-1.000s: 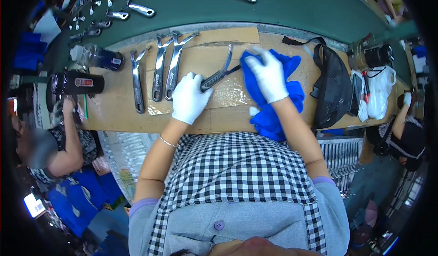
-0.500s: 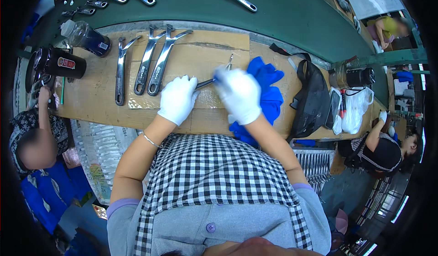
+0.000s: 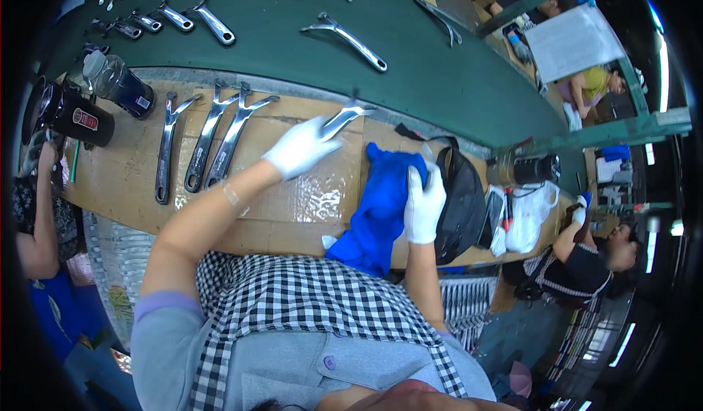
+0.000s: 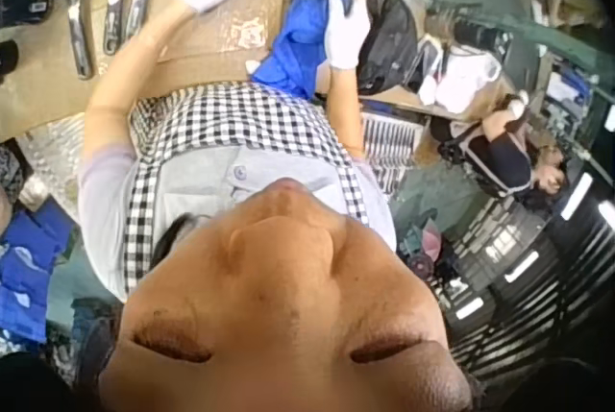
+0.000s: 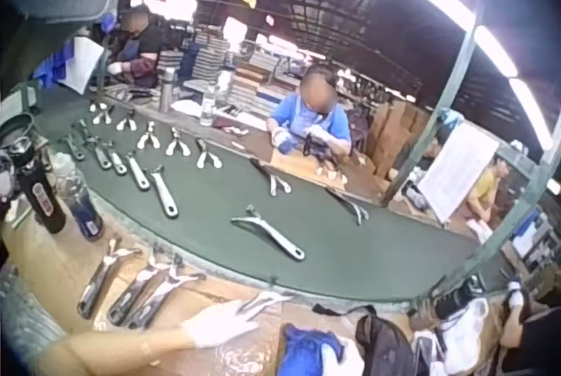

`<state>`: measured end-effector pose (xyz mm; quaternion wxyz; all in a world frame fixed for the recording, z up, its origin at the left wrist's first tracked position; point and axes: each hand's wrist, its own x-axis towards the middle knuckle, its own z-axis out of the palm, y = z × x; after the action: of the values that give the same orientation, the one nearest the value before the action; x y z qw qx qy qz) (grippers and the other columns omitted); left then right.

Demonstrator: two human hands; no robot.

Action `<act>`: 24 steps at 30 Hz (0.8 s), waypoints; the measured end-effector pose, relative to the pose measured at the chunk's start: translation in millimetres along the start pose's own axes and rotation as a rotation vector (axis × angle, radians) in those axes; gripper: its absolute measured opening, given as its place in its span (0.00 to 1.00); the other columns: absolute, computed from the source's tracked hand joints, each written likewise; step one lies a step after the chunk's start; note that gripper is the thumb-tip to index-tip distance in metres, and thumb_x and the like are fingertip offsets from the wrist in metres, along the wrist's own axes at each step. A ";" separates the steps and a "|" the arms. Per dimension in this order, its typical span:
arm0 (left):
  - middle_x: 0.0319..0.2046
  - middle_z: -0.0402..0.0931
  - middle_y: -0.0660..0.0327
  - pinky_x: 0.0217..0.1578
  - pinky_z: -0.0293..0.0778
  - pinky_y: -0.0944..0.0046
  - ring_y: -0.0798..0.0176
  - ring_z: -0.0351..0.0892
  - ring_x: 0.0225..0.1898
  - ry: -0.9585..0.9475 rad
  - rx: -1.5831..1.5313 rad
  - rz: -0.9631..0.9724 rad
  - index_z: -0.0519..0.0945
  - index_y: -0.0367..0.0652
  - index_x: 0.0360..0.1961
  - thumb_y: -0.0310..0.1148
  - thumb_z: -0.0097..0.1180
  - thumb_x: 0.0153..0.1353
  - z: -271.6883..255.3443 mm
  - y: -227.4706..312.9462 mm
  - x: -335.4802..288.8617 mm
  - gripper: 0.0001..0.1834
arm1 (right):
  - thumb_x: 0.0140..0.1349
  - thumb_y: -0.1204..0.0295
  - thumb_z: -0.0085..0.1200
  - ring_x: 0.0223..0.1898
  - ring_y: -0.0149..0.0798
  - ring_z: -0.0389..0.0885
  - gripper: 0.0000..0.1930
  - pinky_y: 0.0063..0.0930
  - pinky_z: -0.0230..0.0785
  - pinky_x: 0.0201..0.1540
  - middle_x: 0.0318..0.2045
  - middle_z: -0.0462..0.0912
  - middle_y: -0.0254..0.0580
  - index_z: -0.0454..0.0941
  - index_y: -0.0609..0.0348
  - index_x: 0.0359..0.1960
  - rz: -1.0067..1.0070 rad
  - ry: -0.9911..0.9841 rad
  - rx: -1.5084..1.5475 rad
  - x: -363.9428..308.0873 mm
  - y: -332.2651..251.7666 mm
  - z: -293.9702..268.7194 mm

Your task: The person takes metal handles from a conveyor belt, wipes them with a cloth, scrapes them with a small blade, and places them on the table.

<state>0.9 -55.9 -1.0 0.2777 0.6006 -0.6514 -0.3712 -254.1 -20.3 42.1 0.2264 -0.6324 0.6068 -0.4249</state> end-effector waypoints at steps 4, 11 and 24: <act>0.51 0.80 0.39 0.53 0.75 0.49 0.38 0.82 0.50 0.097 -0.207 0.056 0.57 0.41 0.75 0.54 0.55 0.65 15.4 36.7 142.7 0.44 | 0.67 0.70 0.59 0.43 0.31 0.78 0.15 0.25 0.70 0.50 0.42 0.82 0.37 0.76 0.65 0.50 0.147 -0.058 0.298 -2.9 3.9 -27.1; 0.52 0.82 0.47 0.52 0.78 0.48 0.44 0.83 0.52 0.042 0.397 -0.071 0.74 0.50 0.61 0.56 0.50 0.67 -8.8 8.0 222.5 0.29 | 0.65 0.68 0.58 0.57 0.47 0.79 0.26 0.43 0.67 0.64 0.57 0.78 0.55 0.69 0.70 0.61 -0.152 -0.113 0.861 8.1 11.0 -140.1; 0.34 0.77 0.54 0.39 0.78 0.50 0.50 0.80 0.38 -0.027 0.490 0.262 0.80 0.58 0.57 0.45 0.66 0.55 9.5 -17.3 -94.4 0.26 | 0.54 0.58 0.68 0.37 0.51 0.82 0.17 0.44 0.73 0.40 0.32 0.83 0.46 0.80 0.56 0.37 -0.486 -0.410 -0.516 -7.7 -14.9 63.6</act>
<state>14.9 38.8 -12.6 0.1610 0.5553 -0.7977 -0.1715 -193.1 -25.0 17.9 0.0698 -0.8650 0.4686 -0.1651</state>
